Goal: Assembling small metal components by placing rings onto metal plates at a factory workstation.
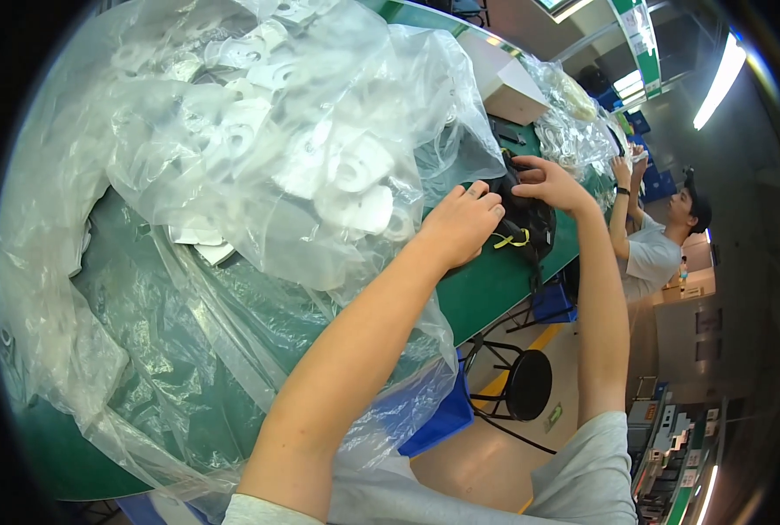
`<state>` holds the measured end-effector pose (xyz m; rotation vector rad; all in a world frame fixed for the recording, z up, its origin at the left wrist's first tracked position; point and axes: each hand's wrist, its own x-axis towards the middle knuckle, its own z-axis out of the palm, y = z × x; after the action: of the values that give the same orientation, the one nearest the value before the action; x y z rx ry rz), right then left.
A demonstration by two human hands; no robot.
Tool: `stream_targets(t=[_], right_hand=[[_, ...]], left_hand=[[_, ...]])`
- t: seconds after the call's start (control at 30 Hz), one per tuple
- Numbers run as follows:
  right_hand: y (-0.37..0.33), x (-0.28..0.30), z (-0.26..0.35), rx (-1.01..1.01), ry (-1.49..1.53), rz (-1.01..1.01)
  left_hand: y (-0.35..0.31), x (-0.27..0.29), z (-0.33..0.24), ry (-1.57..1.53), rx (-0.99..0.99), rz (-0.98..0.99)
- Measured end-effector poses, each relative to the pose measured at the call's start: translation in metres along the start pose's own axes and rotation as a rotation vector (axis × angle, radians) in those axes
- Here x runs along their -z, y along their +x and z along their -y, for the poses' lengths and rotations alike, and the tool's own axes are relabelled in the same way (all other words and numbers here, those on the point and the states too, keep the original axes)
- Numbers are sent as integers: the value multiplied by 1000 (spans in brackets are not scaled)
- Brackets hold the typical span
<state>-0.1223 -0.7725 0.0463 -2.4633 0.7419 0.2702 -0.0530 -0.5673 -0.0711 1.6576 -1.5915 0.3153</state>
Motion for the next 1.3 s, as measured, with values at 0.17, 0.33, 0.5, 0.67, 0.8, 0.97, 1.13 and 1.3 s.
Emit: stream_targets(t=[0.17,0.33,0.5,0.67,0.8,0.97,1.13,1.3], right_hand=[[-15,-16,-4,137,-88,-200],[-44,-34,-16,314,-62,-417],[-68,-38,-27,313,-58,-439],[-75,-47,-40,326,19,-532],[-76,-50,-43,372,-182,-544],[-77,-55,-45,330,-186,-553],[-75,-57,-58,262,-44,-509],[-75,-56,-63,278,60,-494]], left_hand=[[-2,0,2,-4,-18,-36],[-4,0,3,-26,-18,-32],[-2,2,2,-97,-8,23],[-3,1,2,-92,-19,33],[-3,4,2,-98,-21,45],[-4,2,2,-99,-29,36],[-5,3,3,-83,-21,40],[-5,4,2,-83,-20,55]])
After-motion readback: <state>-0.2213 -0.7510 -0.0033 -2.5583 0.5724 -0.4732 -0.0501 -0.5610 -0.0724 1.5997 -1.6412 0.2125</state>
